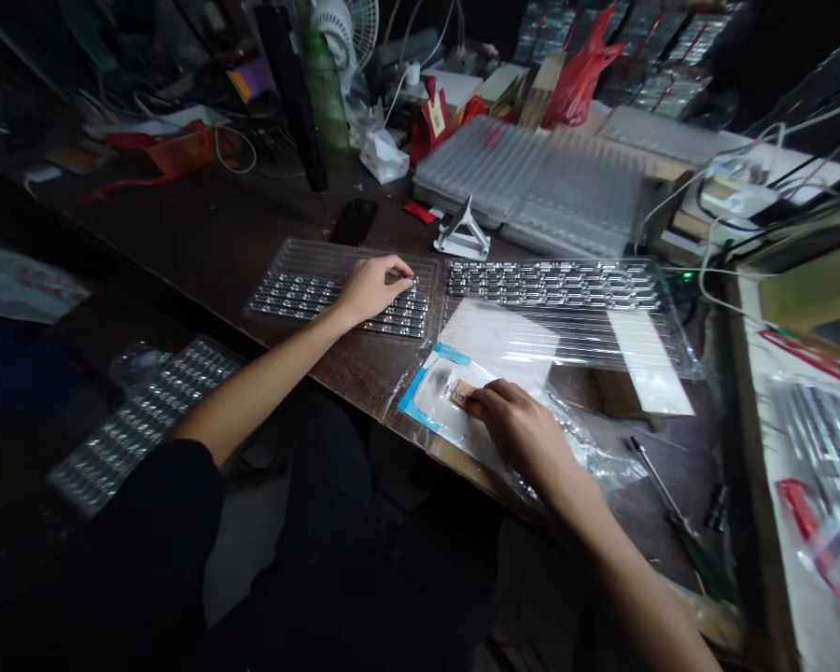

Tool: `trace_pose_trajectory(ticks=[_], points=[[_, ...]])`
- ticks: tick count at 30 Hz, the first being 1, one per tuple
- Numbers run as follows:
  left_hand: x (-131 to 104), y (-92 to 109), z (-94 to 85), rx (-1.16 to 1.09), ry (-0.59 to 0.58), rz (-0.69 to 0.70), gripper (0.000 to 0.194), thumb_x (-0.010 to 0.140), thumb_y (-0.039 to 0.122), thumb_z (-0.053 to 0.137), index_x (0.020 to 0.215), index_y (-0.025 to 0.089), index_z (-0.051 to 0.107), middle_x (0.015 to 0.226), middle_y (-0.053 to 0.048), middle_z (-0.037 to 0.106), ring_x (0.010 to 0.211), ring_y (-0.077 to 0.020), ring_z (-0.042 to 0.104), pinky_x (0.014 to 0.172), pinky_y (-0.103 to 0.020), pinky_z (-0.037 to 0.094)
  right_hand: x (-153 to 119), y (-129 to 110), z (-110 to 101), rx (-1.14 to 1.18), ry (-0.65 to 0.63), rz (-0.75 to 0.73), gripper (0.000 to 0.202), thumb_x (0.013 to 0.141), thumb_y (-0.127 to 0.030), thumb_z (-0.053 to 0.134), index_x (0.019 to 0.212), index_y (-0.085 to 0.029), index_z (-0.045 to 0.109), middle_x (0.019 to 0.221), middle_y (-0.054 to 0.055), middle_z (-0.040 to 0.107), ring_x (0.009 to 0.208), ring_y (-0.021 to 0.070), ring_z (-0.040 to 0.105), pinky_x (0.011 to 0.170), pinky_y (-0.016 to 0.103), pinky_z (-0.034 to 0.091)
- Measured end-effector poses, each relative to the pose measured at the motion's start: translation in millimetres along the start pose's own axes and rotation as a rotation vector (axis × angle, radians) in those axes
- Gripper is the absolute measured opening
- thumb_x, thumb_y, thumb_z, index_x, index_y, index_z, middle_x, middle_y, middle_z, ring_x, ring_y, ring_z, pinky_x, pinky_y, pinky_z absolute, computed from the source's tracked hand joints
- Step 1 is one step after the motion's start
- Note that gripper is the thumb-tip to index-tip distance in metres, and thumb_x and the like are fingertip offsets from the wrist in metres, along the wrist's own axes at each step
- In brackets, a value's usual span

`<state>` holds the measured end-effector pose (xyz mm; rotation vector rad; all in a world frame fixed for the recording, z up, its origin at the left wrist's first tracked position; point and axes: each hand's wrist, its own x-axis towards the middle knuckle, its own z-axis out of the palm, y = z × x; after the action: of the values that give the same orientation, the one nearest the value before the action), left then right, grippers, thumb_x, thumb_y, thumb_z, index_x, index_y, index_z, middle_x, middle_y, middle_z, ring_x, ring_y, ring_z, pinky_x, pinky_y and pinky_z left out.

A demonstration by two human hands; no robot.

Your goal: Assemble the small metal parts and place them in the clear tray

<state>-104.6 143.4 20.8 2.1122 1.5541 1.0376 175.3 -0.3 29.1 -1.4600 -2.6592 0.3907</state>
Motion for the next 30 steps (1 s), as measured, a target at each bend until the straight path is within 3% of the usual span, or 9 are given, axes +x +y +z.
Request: trace_pose_trajectory(ticks=[6, 17, 22, 24, 26, 30], points=[[20.2, -0.8, 29.3, -0.054, -0.164, 0.031, 0.005, 0.08, 0.02, 0.069, 0.085, 0.018, 0.072, 0.088, -0.006, 0.076, 0.081, -0.018, 0.068, 0.08, -0.032, 0.052, 0.2, 3.0, 2.9, 0.052, 0.021, 0.008, 0.025, 0.098, -0.019, 0.045, 0.106, -0.019, 0.068, 0.102, 0.01, 0.068, 0.089, 0.0215, 0.063, 0.073, 0.03, 0.046], [30.9, -16.4, 18.1, 0.171, -0.202, 0.08, 0.007, 0.078, 0.024, 0.069, 0.079, 0.02, 0.075, 0.085, -0.005, 0.072, 0.075, -0.0182, 0.061, 0.079, -0.033, 0.046, -1.5, -1.1, -2.2, -0.002, -0.012, 0.009, 0.021, 0.097, -0.016, 0.048, 0.104, -0.016, 0.068, 0.099, 0.011, 0.067, 0.09, 0.0209, 0.062, 0.073, 0.029, 0.045], [36.4, -21.9, 14.2, 0.23, -0.2, 0.054, 0.008, 0.075, 0.024, 0.069, 0.077, 0.021, 0.076, 0.08, -0.004, 0.07, 0.077, -0.0191, 0.06, 0.087, -0.035, 0.045, -0.4, 3.3, 2.3, 0.119, 0.013, 0.011, 0.023, 0.097, -0.018, 0.047, 0.105, -0.016, 0.068, 0.102, 0.011, 0.067, 0.088, 0.0188, 0.063, 0.076, 0.028, 0.046], [27.3, -11.2, 8.1, 0.215, -0.167, 0.06, 0.009, 0.075, 0.023, 0.069, 0.081, 0.021, 0.076, 0.086, -0.005, 0.07, 0.085, -0.0205, 0.06, 0.093, -0.037, 0.043, 0.5, 5.5, 2.2, 0.225, 0.033, 0.01, 0.023, 0.098, -0.02, 0.047, 0.104, -0.016, 0.069, 0.101, 0.01, 0.068, 0.086, 0.0181, 0.063, 0.076, 0.028, 0.047], [5.9, 11.8, 2.0, 0.169, -0.136, 0.094, 0.012, 0.079, 0.023, 0.068, 0.088, 0.022, 0.076, 0.096, -0.004, 0.071, 0.096, -0.022, 0.06, 0.098, -0.039, 0.04, 1.6, 7.3, 1.1, 0.336, 0.053, 0.013, 0.022, 0.096, -0.018, 0.047, 0.102, -0.016, 0.069, 0.099, 0.009, 0.069, 0.084, 0.0174, 0.064, 0.076, 0.027, 0.047], [-66.1, 75.3, -1.1, -0.023, -0.222, 0.181, 0.012, 0.088, 0.025, 0.063, 0.092, 0.021, 0.073, 0.099, -0.003, 0.072, 0.096, -0.0204, 0.063, 0.092, -0.037, 0.044, 2.9, 9.2, 0.0, 0.43, 0.066, 0.045, 0.02, 0.09, -0.013, 0.051, 0.097, -0.015, 0.069, 0.095, 0.008, 0.071, 0.083, 0.0176, 0.065, 0.077, 0.027, 0.048]])
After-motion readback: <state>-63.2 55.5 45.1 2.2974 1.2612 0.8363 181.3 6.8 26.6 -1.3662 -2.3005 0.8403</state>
